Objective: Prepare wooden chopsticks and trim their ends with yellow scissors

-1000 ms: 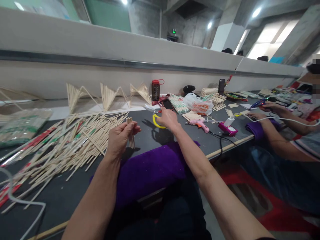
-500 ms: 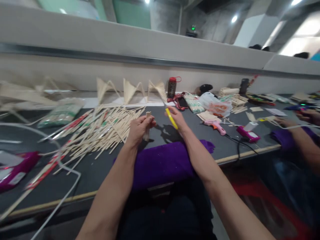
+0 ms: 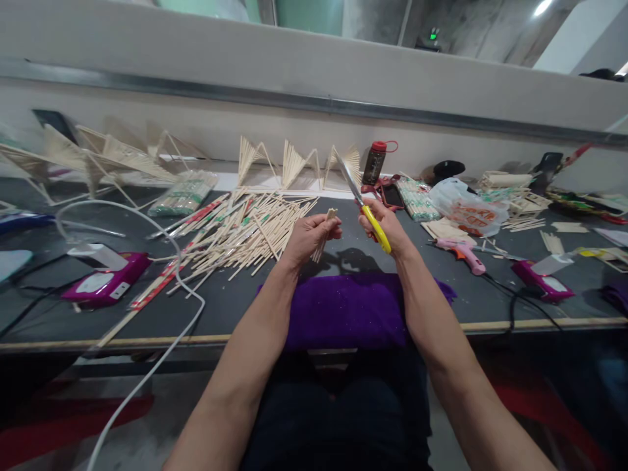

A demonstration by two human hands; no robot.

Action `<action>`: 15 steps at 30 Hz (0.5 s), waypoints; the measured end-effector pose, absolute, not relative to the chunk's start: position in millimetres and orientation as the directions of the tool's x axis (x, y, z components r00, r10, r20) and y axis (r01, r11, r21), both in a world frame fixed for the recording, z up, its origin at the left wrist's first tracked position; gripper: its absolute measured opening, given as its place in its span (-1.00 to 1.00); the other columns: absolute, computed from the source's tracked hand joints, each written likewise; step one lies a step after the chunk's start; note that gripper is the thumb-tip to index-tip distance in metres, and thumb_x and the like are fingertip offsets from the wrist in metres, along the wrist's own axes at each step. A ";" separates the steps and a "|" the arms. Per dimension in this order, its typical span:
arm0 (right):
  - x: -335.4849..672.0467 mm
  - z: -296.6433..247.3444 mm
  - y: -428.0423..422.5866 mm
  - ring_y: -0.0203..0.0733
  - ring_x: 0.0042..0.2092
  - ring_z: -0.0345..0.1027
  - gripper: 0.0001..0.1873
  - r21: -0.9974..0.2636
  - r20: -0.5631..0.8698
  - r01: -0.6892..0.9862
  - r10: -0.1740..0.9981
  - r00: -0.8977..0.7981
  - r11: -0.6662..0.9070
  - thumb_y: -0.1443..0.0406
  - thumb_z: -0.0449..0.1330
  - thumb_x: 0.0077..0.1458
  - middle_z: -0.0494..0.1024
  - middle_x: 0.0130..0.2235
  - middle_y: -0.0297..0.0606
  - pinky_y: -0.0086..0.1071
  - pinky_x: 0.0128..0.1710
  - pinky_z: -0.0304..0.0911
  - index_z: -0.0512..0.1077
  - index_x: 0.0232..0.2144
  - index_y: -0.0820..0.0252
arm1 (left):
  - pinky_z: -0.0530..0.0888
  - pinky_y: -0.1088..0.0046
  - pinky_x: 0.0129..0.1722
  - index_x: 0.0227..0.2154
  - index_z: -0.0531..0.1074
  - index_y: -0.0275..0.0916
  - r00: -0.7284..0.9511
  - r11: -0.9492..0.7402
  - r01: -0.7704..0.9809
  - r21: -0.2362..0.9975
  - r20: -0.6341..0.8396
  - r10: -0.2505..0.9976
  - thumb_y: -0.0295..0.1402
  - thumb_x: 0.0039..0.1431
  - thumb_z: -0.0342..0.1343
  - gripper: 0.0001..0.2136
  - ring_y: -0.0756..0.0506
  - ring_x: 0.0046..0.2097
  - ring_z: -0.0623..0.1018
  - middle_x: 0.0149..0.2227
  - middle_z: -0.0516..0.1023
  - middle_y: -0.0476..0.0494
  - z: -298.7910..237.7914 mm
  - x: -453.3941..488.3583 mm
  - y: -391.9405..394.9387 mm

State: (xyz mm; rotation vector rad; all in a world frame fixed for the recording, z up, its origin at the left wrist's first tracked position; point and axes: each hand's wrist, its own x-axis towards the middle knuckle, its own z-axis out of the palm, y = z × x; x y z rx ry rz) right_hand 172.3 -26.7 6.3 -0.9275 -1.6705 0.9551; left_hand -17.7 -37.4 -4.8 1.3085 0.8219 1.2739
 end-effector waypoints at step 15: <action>210.6 34.6 -82.5 -0.17 -0.23 0.28 -0.27 -0.412 0.382 0.708 0.814 -0.438 0.574 0.12 0.33 -0.23 0.37 -0.19 -0.28 -0.28 -0.24 0.22 0.22 0.03 0.03 | 0.45 0.46 -0.36 -0.42 0.53 -0.31 0.313 -0.223 -0.145 0.964 0.259 0.914 -0.17 -0.03 0.22 -0.73 -0.04 -0.42 0.56 -0.49 0.57 -0.14 0.6 -18.8 -47.9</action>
